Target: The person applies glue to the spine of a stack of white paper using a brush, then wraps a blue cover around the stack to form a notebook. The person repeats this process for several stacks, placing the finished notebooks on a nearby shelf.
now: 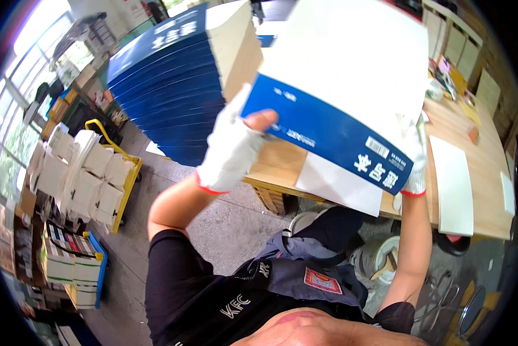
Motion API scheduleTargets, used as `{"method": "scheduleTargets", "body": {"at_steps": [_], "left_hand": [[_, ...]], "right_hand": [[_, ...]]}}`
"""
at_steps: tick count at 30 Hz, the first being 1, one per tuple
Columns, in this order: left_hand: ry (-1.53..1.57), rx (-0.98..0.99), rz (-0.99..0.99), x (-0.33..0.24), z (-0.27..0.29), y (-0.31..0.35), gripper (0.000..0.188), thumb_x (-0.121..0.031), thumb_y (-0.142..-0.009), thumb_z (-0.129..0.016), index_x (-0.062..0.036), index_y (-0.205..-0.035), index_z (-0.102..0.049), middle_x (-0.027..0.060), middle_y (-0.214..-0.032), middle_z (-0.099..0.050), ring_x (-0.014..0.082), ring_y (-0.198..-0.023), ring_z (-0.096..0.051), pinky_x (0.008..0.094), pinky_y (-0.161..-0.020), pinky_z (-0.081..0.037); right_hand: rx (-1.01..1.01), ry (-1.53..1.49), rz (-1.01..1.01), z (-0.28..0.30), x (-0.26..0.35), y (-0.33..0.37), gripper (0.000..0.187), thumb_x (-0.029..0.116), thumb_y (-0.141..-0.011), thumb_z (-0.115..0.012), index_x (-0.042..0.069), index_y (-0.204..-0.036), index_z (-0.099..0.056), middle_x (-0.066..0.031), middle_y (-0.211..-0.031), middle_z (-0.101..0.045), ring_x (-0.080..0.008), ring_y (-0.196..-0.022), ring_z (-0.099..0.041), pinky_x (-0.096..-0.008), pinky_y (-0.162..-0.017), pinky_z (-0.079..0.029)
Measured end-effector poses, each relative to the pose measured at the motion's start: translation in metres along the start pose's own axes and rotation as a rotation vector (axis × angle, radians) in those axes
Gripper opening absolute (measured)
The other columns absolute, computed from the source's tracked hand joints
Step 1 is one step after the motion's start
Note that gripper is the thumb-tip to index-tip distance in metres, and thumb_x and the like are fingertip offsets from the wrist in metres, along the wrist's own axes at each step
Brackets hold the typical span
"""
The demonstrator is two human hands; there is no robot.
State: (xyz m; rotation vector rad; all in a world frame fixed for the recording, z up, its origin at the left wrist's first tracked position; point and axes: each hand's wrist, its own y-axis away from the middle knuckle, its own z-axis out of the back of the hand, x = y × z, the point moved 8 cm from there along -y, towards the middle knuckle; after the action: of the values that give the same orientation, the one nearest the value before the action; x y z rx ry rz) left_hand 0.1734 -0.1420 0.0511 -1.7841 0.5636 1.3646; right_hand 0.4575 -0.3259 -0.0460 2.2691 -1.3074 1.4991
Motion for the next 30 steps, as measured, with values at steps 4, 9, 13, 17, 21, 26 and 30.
{"method": "scheduleTargets", "body": {"at_steps": [4, 9, 13, 17, 21, 26, 30], "left_hand": [[-0.132, -0.291, -0.206, -0.088, 0.094, -0.004, 0.071, -0.026, -0.093, -0.065, 0.0024, -0.149, -0.031, 0.0219, -0.133, -0.052, 0.0231, -0.100, -0.067, 0.0338, -0.079, -0.061], [-0.197, -0.369, -0.406, -0.192, 0.209, -0.044, 0.036, -0.019, -0.100, -0.056, 0.0069, -0.125, -0.055, 0.0206, -0.114, -0.063, 0.0301, -0.100, -0.068, 0.0366, -0.084, -0.061], [-0.353, -0.446, -0.231, -0.193, 0.312, -0.091, 0.038, -0.032, -0.099, -0.058, 0.0033, -0.113, -0.062, 0.0177, -0.102, -0.063, 0.0202, -0.089, -0.066, 0.0265, -0.073, -0.057], [-1.135, -0.491, 0.193, -0.150, 0.333, -0.070, 0.067, -0.057, -0.090, -0.058, 0.0003, -0.124, -0.064, 0.0188, -0.119, -0.064, 0.0260, -0.110, -0.060, 0.0365, -0.095, -0.045], [-1.159, -0.539, 0.264, -0.134, 0.339, -0.067, 0.058, -0.052, -0.095, -0.050, -0.0072, -0.130, -0.064, 0.0162, -0.120, -0.066, 0.0261, -0.111, -0.061, 0.0343, -0.098, -0.042], [-1.114, -0.540, 0.203, -0.134, 0.340, -0.069, 0.046, -0.041, -0.097, -0.047, -0.0114, -0.124, -0.069, 0.0120, -0.117, -0.068, 0.0226, -0.105, -0.062, 0.0292, -0.093, -0.043], [-1.506, -0.404, -0.216, -0.167, 0.344, -0.070, 0.046, -0.042, -0.097, -0.047, -0.0126, -0.127, -0.066, 0.0140, -0.122, -0.067, 0.0259, -0.108, -0.065, 0.0356, -0.094, -0.047]], "right_hand": [[0.150, 0.053, 0.261, -0.142, 0.042, -0.058, 0.050, 0.024, -0.102, -0.049, -0.004, -0.142, -0.038, -0.0193, -0.136, -0.056, -0.0244, -0.128, -0.053, -0.0357, -0.109, -0.043], [0.345, 0.060, 0.393, -0.313, 0.058, -0.151, 0.027, 0.021, -0.094, -0.067, 0.003, -0.114, -0.063, -0.0051, -0.107, -0.067, -0.0134, -0.100, -0.061, -0.0265, -0.085, -0.049], [0.394, 0.551, 0.355, -0.360, 0.015, -0.203, 0.030, 0.031, -0.100, -0.057, 0.003, -0.102, -0.067, -0.0065, -0.096, -0.068, -0.0113, -0.085, -0.063, -0.0252, -0.074, -0.051], [0.303, 1.048, 0.098, -0.344, -0.036, -0.207, 0.047, 0.044, -0.097, -0.055, 0.007, -0.067, -0.057, -0.0005, -0.054, -0.046, -0.0085, -0.047, -0.042, -0.0260, -0.045, -0.031], [0.372, 1.329, 0.084, -0.340, -0.038, -0.190, 0.049, 0.047, -0.091, -0.043, 0.006, -0.088, -0.070, -0.0146, -0.084, -0.070, -0.0261, -0.079, -0.067, -0.0348, -0.073, -0.050], [0.336, 1.451, 0.140, -0.345, -0.029, -0.181, 0.053, 0.050, -0.089, -0.042, 0.007, -0.091, -0.072, -0.0156, -0.090, -0.071, -0.0294, -0.088, -0.067, -0.0366, -0.080, -0.050], [0.458, 1.077, 0.379, -0.361, -0.007, -0.154, 0.046, 0.048, -0.097, -0.044, 0.008, -0.086, -0.064, -0.0079, -0.072, -0.062, -0.0192, -0.067, -0.059, -0.0328, -0.065, -0.045]]}}
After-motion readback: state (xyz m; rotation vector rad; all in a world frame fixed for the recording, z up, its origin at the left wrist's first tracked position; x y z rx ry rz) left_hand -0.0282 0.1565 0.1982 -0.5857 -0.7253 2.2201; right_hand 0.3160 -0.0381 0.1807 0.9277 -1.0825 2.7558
